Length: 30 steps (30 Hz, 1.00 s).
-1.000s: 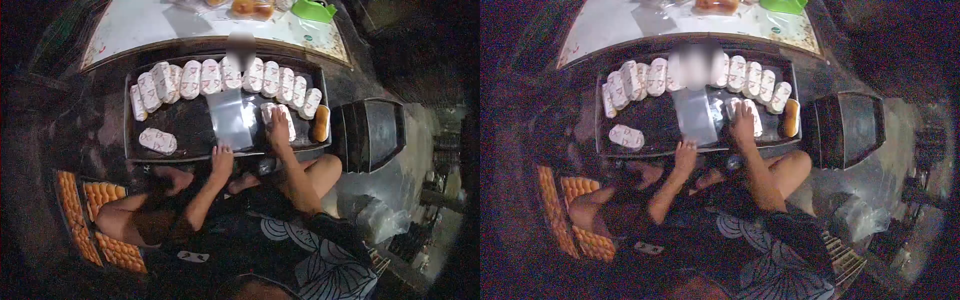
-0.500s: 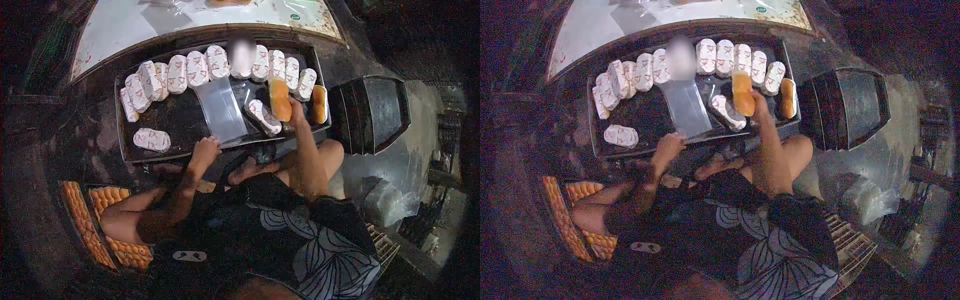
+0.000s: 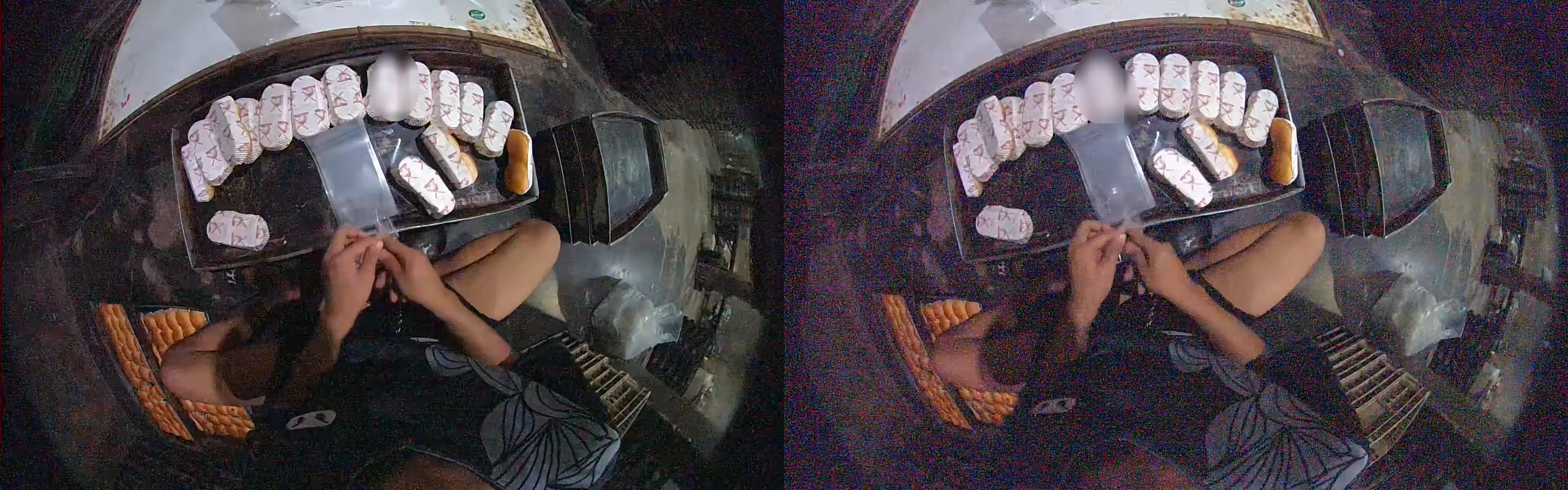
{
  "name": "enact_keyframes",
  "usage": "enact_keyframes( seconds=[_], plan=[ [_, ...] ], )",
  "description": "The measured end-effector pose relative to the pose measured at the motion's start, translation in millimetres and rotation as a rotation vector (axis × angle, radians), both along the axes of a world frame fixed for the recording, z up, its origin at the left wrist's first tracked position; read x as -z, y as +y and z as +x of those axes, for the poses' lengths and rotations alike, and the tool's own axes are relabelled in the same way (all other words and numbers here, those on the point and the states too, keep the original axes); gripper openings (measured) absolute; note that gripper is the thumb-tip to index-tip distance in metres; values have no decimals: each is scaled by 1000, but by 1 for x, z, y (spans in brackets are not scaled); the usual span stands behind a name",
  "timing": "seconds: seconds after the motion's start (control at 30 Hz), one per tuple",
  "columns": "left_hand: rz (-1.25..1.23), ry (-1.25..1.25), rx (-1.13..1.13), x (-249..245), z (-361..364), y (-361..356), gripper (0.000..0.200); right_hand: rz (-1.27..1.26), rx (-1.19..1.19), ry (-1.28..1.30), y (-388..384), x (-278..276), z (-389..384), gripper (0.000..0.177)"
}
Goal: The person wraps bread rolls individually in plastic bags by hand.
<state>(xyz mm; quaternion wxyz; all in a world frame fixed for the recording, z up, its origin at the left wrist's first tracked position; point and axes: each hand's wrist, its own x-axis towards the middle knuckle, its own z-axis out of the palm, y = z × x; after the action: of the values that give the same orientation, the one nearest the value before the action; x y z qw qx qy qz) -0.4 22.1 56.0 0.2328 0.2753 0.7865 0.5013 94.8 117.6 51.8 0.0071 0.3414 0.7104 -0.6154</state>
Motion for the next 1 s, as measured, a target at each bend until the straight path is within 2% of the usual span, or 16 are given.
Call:
enact_keyframes(
  seconds=[0.03,0.07,0.1,0.17,0.23,0.3,0.37,0.43,0.47,0.5,0.57,0.7,0.77,0.83,0.9,1.0],
  plan=[
    [1,-1,0,-7,7,1,17,-451,12,-132,10,-10,-9,29],
    [3,45,23,-13,14,1,16,-723,172,118,20,7,-11,36],
    [4,87,44,-15,19,0,16,-701,45,157,43,10,-12,38],
    [38,99,70,0,23,4,28,-645,386,493,17,9,-34,48],
    [683,-624,-650,16,22,23,52,-1293,603,815,-13,-7,-42,54],
    [529,-1138,-351,15,-15,-10,50,-1416,494,801,-19,18,-29,59],
    [625,-991,-421,49,-30,-20,37,-340,-174,178,12,58,-4,67],
    [720,-1093,-576,27,-53,-22,32,1253,-280,-153,53,69,-11,71],
    [821,-1191,-724,16,-62,-24,28,1349,-345,-171,85,108,-5,72],
    [810,-1188,-732,12,-69,-29,28,1266,-266,-204,109,122,-14,67],
    [970,-1247,-694,9,-83,-39,32,578,-216,-239,134,103,-18,61],
    [1268,-1440,-469,3,-91,-58,44,-412,-52,358,60,4,-29,57],
    [1213,-1356,-396,13,-82,-58,48,-231,-260,392,35,-43,-41,50],
    [1159,-1295,-309,11,-68,-52,52,282,-515,194,33,-68,-55,46],
    [1011,-771,-319,-7,-61,-45,54,286,-453,274,23,-63,-54,45],
    [1205,-1127,-380,-3,-78,-60,42,-11,-410,212,8,-55,-41,52]
  ],
)
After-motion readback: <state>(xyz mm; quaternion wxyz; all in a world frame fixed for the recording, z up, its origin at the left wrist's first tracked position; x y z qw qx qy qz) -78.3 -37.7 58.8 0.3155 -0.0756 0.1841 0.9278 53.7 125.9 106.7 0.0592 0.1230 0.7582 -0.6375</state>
